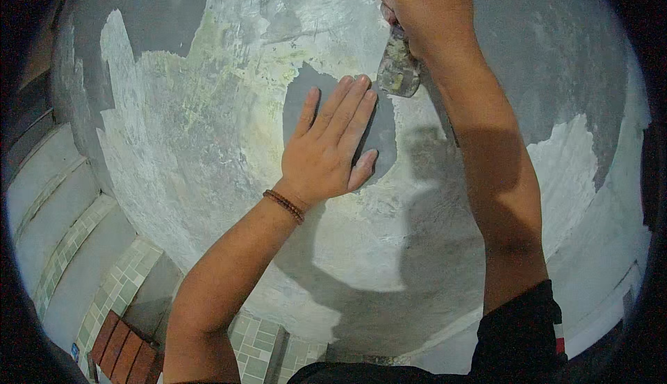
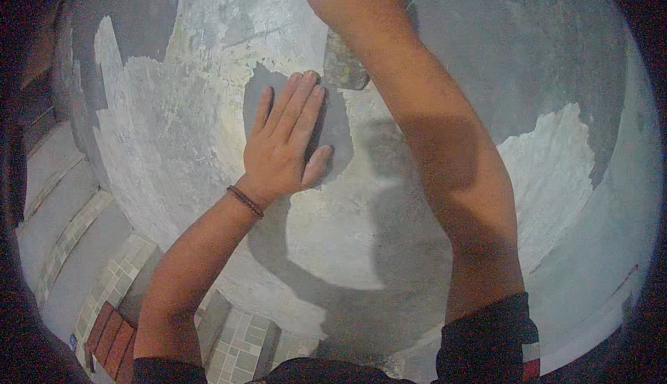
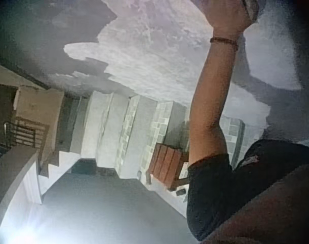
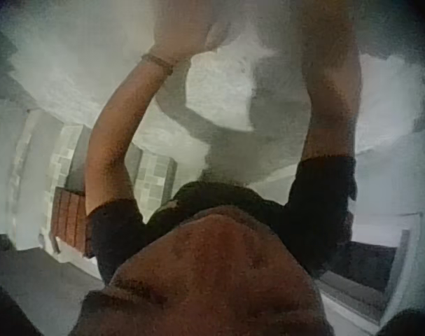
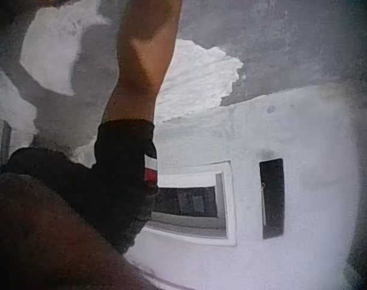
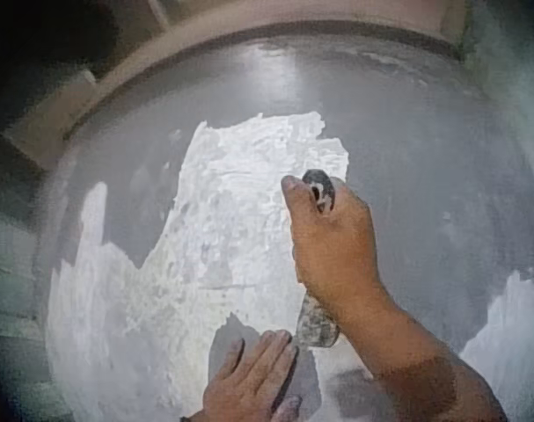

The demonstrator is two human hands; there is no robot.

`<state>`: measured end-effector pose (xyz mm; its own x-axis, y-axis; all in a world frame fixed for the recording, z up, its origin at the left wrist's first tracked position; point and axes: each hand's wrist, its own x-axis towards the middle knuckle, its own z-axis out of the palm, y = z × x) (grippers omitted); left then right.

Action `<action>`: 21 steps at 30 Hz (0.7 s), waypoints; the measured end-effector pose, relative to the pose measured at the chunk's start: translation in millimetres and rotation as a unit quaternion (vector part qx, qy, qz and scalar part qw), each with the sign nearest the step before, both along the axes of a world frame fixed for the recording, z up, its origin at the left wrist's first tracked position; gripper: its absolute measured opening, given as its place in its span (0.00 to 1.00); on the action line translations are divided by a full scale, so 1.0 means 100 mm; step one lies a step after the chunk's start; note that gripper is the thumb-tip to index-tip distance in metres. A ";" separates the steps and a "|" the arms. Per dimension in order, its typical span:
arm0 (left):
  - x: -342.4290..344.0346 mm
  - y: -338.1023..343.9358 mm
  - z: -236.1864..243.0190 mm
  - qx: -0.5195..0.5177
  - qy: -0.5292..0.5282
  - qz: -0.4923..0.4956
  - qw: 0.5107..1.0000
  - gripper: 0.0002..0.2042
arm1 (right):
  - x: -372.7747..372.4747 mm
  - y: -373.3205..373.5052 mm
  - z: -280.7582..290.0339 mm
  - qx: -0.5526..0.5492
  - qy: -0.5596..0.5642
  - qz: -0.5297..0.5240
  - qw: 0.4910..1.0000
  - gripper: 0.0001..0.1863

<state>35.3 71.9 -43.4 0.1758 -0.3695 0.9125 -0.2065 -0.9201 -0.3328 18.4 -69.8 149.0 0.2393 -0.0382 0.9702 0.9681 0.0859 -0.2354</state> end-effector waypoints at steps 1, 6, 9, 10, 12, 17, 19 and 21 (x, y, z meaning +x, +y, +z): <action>0.00 0.00 0.00 0.003 -0.001 0.001 1.000 0.40 | 0.02 0.01 0.01 0.007 0.002 0.007 1.000 0.18; 0.00 0.00 0.00 0.007 0.007 -0.001 1.000 0.40 | 0.07 0.00 0.01 0.047 -0.152 0.012 0.987 0.20; -0.01 0.00 -0.01 0.010 0.002 -0.005 1.000 0.39 | 0.08 -0.03 0.00 0.026 -0.143 0.020 0.989 0.20; 0.00 0.00 -0.01 0.016 -0.002 -0.002 1.000 0.39 | 0.03 -0.07 -0.02 0.012 -0.112 0.042 0.993 0.20; 0.00 0.01 -0.01 0.016 -0.004 0.000 1.000 0.39 | 0.02 -0.06 -0.02 0.047 -0.009 -0.054 0.997 0.20; -0.01 0.01 0.00 0.019 -0.001 -0.001 1.000 0.39 | 0.07 -0.04 -0.05 0.043 -0.071 0.058 0.995 0.20; -0.02 0.01 -0.02 0.015 0.004 -0.003 1.000 0.39 | 0.09 -0.01 -0.07 0.052 -0.112 0.025 0.992 0.19; -0.03 0.00 -0.03 0.013 0.009 -0.015 1.000 0.40 | 0.09 0.01 -0.08 0.050 -0.237 -0.068 0.968 0.19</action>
<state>32.2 72.0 -46.5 0.1803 -0.3983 0.8994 -0.2400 -0.9045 -0.3524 27.4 -68.4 140.7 -0.2464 -0.1374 0.9594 0.9691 -0.0496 0.2418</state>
